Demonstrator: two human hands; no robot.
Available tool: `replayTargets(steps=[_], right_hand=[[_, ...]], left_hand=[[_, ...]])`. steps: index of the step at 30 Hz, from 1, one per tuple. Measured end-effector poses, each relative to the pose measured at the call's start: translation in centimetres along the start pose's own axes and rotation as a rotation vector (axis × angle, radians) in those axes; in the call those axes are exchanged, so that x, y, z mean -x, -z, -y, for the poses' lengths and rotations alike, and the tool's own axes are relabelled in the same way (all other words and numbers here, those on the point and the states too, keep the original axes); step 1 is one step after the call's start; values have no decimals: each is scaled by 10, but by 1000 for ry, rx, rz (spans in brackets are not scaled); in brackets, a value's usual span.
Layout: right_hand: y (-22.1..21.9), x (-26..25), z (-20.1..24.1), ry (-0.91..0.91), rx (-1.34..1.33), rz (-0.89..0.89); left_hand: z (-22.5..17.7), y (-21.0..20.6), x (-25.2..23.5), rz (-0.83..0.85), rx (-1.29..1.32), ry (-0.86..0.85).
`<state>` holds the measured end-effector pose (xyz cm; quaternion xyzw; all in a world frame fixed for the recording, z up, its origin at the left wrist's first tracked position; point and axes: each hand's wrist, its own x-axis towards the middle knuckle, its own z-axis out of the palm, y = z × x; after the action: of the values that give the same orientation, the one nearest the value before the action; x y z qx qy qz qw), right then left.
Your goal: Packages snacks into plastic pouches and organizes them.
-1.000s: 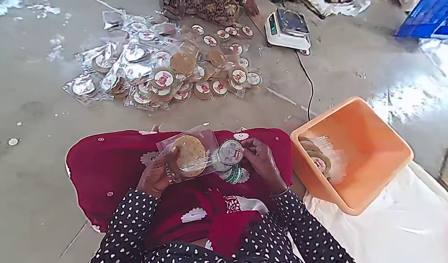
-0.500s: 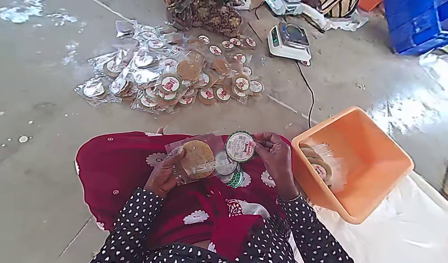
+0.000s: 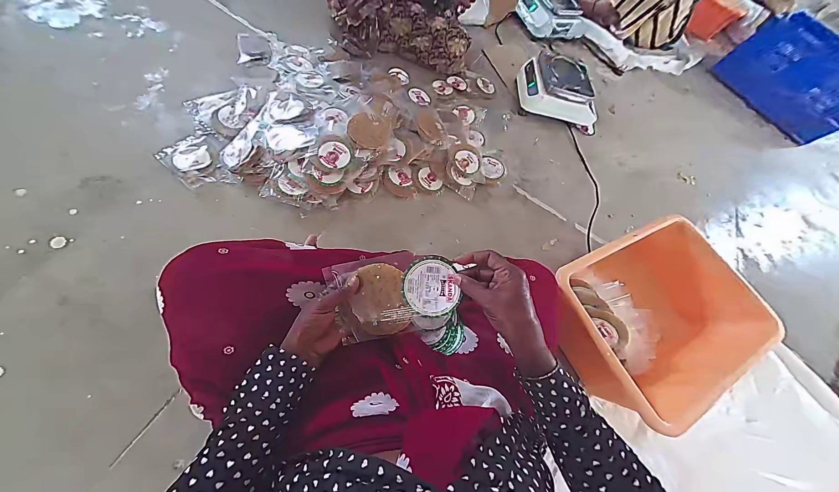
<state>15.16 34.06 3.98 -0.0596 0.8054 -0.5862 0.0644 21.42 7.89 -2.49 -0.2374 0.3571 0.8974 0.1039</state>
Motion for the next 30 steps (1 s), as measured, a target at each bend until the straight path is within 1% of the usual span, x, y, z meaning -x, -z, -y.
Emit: replayTargets(steps=[3,5,7,9,12,16,18,20,22,23,25,26,27,29,30], right_hand=[[-18,-3,4,-24,-102,111],[-30,-5,5,-39,-132,186],[-41,-8,2,-36,-127,211],[-47,-9,3,-24,-57,205],[-48,-8,0,26,128,233],[-50,2,16,108,322,405],[-44,-1,16,168,317,433],[-39,-7,9,144,114,313],[-38,-8,6,91,-29,262],[-38,-7,6,90,-10,268],[-35,-3,7,166,142,242],[-28,-2,9,198,193,194],[-16,-1,15,203,222,127],[27,4,30,262,297,-67],[53,8,36,321,370,-169]], left_hand=[[-1,-2,2,-13,3,6],[-1,-2,2,23,9,3],[0,-2,2,55,23,-8],[0,-2,2,69,36,-17],[-1,-3,5,56,20,-15],[-3,-2,7,115,-141,-8],[-3,-3,7,108,-190,-14],[-3,-5,5,83,-206,-22],[-1,-8,6,31,-179,-20],[0,-8,7,14,-170,-19],[4,-7,6,16,-167,-39],[6,-6,5,67,-155,-60],[6,-3,3,154,-139,-69],[6,6,-5,353,-132,-33],[6,9,-8,400,-150,-10]])
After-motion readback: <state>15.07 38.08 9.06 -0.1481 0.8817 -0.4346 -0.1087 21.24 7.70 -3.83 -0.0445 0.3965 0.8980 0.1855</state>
